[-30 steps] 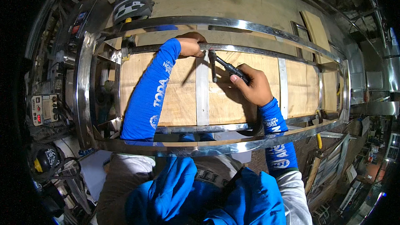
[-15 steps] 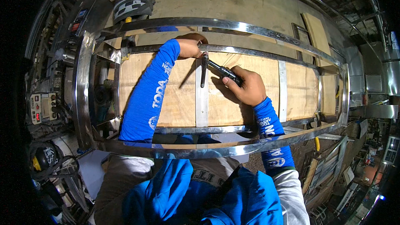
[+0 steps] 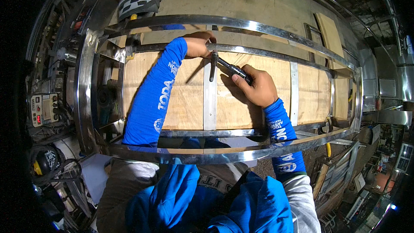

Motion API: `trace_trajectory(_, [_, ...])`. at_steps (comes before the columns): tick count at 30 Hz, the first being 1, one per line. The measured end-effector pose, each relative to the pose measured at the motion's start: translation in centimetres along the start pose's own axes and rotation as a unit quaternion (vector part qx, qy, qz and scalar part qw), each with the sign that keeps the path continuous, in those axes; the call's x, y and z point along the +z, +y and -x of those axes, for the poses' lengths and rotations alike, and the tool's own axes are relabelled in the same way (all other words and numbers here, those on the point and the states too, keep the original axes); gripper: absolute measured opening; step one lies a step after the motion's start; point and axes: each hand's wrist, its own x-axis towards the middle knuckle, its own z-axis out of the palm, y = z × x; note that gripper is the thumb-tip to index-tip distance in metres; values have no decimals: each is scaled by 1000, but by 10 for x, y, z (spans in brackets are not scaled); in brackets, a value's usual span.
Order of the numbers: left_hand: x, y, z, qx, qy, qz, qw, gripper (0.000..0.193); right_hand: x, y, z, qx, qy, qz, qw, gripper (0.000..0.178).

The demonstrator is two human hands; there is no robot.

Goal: The person uses an angle grinder to smooth a metal frame, then positions and clamps a metal bar onto the frame. They weld the bar in place using a welding torch and later measure the frame with a tape measure.

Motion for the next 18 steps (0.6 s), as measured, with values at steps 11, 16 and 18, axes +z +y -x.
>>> trace_trajectory(11, [1, -1, 2, 20, 33, -2, 999, 60, -1, -5, 2, -12, 2, 0, 1000, 36])
trace_trajectory(16, [3, -5, -2, 32, 27, -10, 999, 60, 2, 0, 3, -14, 4, -27, 1000, 39])
trace_trajectory(18, [0, -4, 0, 41, 24, -6, 999, 60, 2, 5, 2, 6, -1, -46, 999, 40])
